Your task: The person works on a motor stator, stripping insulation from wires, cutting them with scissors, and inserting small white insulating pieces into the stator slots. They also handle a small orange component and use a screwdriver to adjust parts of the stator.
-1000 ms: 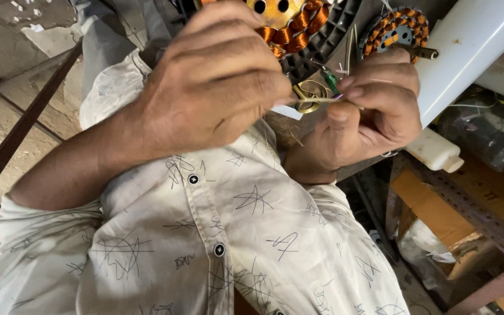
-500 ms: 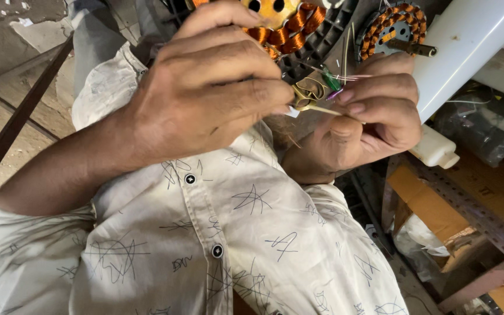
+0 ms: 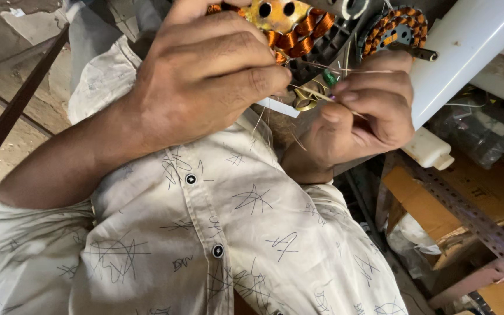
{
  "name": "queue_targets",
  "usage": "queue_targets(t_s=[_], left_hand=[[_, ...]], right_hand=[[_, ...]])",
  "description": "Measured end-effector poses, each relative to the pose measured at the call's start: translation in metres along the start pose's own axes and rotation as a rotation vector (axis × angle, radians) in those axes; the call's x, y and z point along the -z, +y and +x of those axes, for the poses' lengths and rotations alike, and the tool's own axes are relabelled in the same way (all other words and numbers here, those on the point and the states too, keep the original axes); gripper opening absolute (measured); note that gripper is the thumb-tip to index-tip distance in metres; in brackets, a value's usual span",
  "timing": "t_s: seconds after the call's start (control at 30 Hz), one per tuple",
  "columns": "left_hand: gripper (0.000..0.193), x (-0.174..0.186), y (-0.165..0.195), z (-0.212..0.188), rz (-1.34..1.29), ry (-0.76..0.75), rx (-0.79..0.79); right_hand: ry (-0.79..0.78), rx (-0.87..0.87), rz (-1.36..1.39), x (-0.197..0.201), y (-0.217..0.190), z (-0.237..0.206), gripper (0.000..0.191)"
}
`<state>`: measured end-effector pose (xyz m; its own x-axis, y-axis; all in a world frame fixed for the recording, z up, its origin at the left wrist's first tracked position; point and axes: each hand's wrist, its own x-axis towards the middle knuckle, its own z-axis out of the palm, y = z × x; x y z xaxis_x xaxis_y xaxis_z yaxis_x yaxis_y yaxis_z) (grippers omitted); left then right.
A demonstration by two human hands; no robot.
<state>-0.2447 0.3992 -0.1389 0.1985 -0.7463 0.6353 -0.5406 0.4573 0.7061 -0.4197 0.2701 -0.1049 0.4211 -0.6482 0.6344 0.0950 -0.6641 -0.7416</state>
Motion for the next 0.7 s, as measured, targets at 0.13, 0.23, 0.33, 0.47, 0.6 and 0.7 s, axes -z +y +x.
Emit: queue_targets(t_s=[0.13, 0.23, 0.33, 0.47, 0.6, 0.7], left_hand=[[0.016, -0.001, -0.002, -0.001, -0.011, 0.008, -0.029], [0.014, 0.004, 0.0, 0.001, 0.062, -0.005, -0.044], [0.011, 0.012, 0.006, 0.003, 0.223, -0.043, -0.036], [0.009, 0.01, 0.019, 0.007, 0.331, -0.012, -0.053], [0.007, 0.001, 0.021, 0.016, 0.26, 0.085, -0.103], [0.009, 0.006, 0.015, 0.017, 0.291, 0.04, -0.054]], right_hand=[[-0.135, 0.013, -0.059, 0.004, 0.004, -0.009, 0.028], [-0.122, 0.119, -0.074, 0.002, 0.008, -0.007, 0.013], [-0.104, 0.255, -0.181, 0.003, 0.006, 0.002, 0.014], [-0.321, 0.47, -0.178, 0.009, -0.01, 0.003, 0.015], [-0.231, 0.404, -0.255, 0.0, -0.023, -0.006, 0.018], [-0.23, 0.407, -0.182, -0.015, -0.02, 0.003, 0.035]])
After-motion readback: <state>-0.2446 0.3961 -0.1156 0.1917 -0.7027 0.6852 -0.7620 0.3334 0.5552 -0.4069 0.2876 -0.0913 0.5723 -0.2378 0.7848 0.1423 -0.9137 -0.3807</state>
